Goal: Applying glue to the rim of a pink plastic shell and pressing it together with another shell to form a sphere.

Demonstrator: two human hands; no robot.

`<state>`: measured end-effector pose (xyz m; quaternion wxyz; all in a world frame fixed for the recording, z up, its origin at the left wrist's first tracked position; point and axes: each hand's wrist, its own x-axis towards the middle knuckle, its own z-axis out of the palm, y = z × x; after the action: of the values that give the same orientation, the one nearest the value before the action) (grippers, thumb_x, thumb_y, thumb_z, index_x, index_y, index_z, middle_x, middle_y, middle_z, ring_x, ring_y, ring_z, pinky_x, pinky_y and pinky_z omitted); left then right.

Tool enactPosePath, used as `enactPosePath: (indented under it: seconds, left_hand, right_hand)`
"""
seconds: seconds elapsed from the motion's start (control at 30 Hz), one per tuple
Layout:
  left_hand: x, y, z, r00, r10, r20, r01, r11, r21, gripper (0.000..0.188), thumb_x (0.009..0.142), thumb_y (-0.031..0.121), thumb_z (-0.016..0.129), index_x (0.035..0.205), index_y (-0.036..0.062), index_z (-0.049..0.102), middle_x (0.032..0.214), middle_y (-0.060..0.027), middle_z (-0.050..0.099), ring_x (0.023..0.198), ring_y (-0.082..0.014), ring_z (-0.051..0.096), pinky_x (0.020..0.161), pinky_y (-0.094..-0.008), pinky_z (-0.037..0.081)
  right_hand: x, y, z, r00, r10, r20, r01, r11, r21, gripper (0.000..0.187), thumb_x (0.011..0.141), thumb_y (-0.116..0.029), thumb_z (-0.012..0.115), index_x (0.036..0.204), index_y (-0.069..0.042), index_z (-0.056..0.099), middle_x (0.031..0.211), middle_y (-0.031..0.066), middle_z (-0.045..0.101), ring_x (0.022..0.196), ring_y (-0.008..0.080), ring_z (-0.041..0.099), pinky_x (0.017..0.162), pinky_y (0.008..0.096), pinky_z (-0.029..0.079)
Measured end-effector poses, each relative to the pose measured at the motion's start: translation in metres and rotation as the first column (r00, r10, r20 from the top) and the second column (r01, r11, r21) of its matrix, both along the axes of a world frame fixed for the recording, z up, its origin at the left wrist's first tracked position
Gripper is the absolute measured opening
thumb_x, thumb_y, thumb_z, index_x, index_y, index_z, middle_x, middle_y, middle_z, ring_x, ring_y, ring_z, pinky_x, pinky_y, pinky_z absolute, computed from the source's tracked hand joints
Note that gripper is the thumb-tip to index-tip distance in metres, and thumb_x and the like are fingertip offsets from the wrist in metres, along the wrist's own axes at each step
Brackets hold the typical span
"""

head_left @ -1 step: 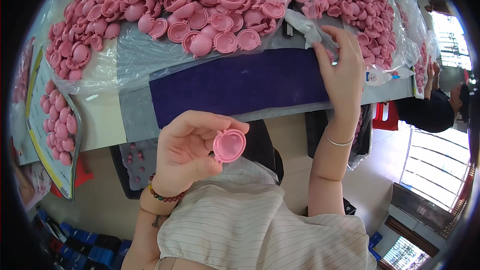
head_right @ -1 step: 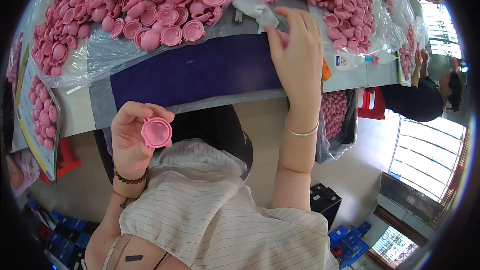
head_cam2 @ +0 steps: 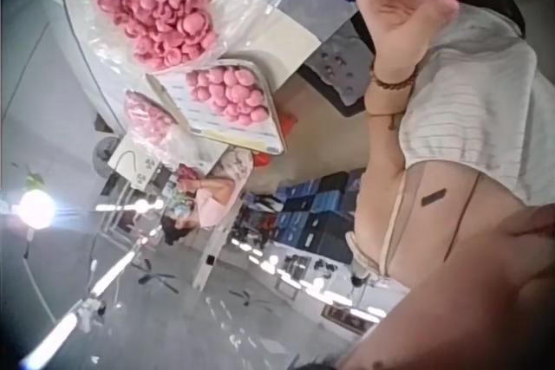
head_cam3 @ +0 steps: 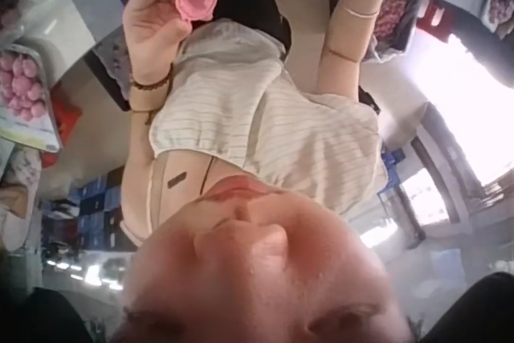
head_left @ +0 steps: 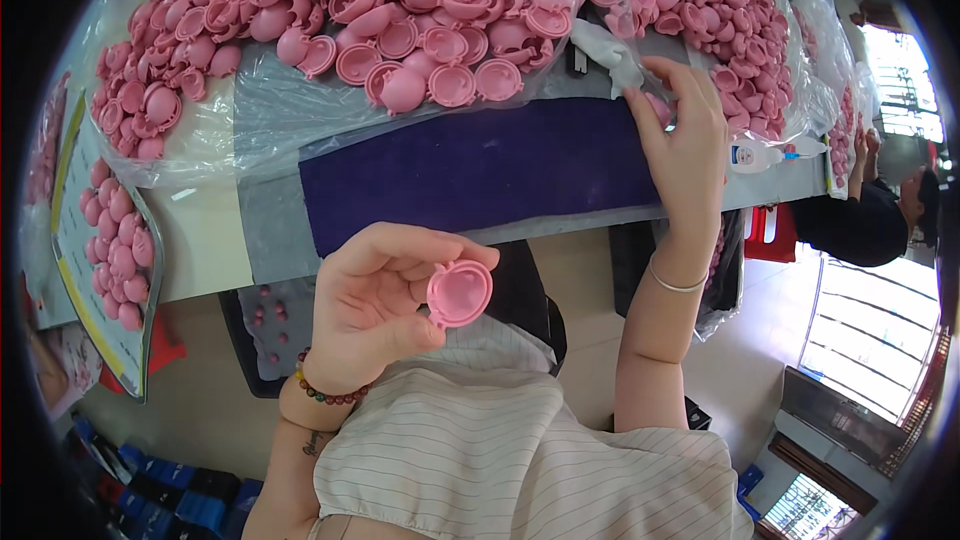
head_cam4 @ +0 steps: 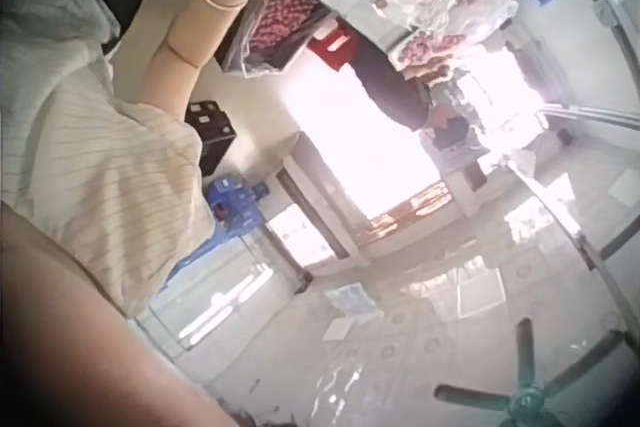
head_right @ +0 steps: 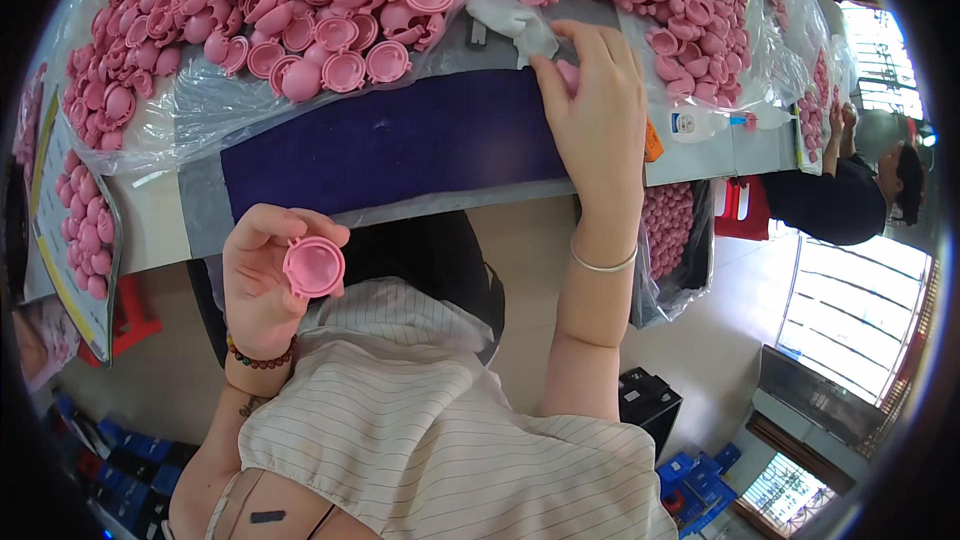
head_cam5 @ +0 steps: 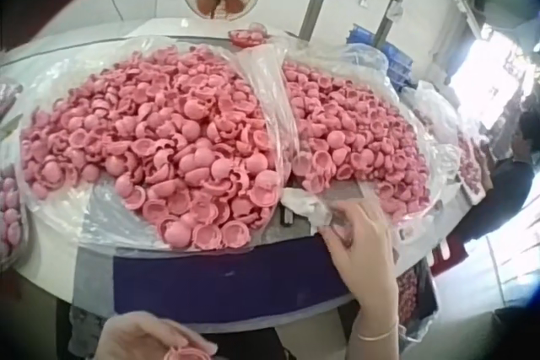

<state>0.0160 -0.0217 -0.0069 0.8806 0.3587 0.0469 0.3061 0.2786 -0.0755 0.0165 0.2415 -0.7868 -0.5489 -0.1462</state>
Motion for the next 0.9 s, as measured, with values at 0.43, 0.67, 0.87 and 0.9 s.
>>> enactPosePath:
  seconds: [0.43,0.67,0.87,0.9]
  left_hand:
    - [-0.002,-0.001,0.004,1.000,0.004,-0.030,-0.003,1.000,0.028,0.042,0.067,-0.002,0.062,0.105,-0.0061,0.044,0.107,-0.0217,0.049,0.101,-0.0248,0.050,0.087,-0.0328,0.040]
    - [0.003,-0.008,0.004,0.971,0.166,-0.175,-0.111,0.952,0.285,0.040,0.068,-0.009,0.059,0.106,-0.0069,0.045,0.109,-0.0185,0.048,0.094,-0.0191,0.053,0.082,-0.0290,0.044]
    - [0.005,-0.010,0.005,0.959,0.214,-0.186,-0.128,0.912,0.388,0.037,0.069,-0.010,0.058,0.104,-0.0076,0.047,0.108,-0.0168,0.048,0.090,-0.0185,0.055,0.078,-0.0275,0.046]
    - [0.005,-0.010,0.005,0.958,0.218,-0.188,-0.132,0.912,0.389,0.037,0.069,-0.010,0.058,0.104,-0.0076,0.047,0.108,-0.0168,0.048,0.090,-0.0185,0.055,0.078,-0.0275,0.046]
  right_hand:
    - [-0.016,-0.022,0.012,0.958,0.081,-0.275,-0.035,0.985,0.170,0.019,0.068,-0.001,0.058,0.086,0.000,0.056,0.082,0.0072,0.054,0.069,0.0159,0.053,0.056,0.0235,0.042]
    - [-0.104,-0.031,0.019,0.514,0.596,-0.617,-0.427,0.802,0.418,0.028,0.052,0.000,0.071,0.076,0.001,0.056,0.079,0.0140,0.056,0.067,0.0183,0.054,0.054,0.0235,0.043]
    - [-0.101,-0.025,0.008,0.499,0.656,-0.566,-0.509,0.751,0.421,0.028,0.051,-0.002,0.073,0.075,0.000,0.058,0.082,0.0134,0.057,0.071,0.0203,0.056,0.057,0.0245,0.045]
    - [-0.102,-0.025,0.008,0.518,0.648,-0.558,-0.504,0.759,0.413,0.028,0.051,-0.002,0.073,0.075,-0.001,0.058,0.082,0.0131,0.056,0.072,0.0204,0.056,0.058,0.0250,0.045]
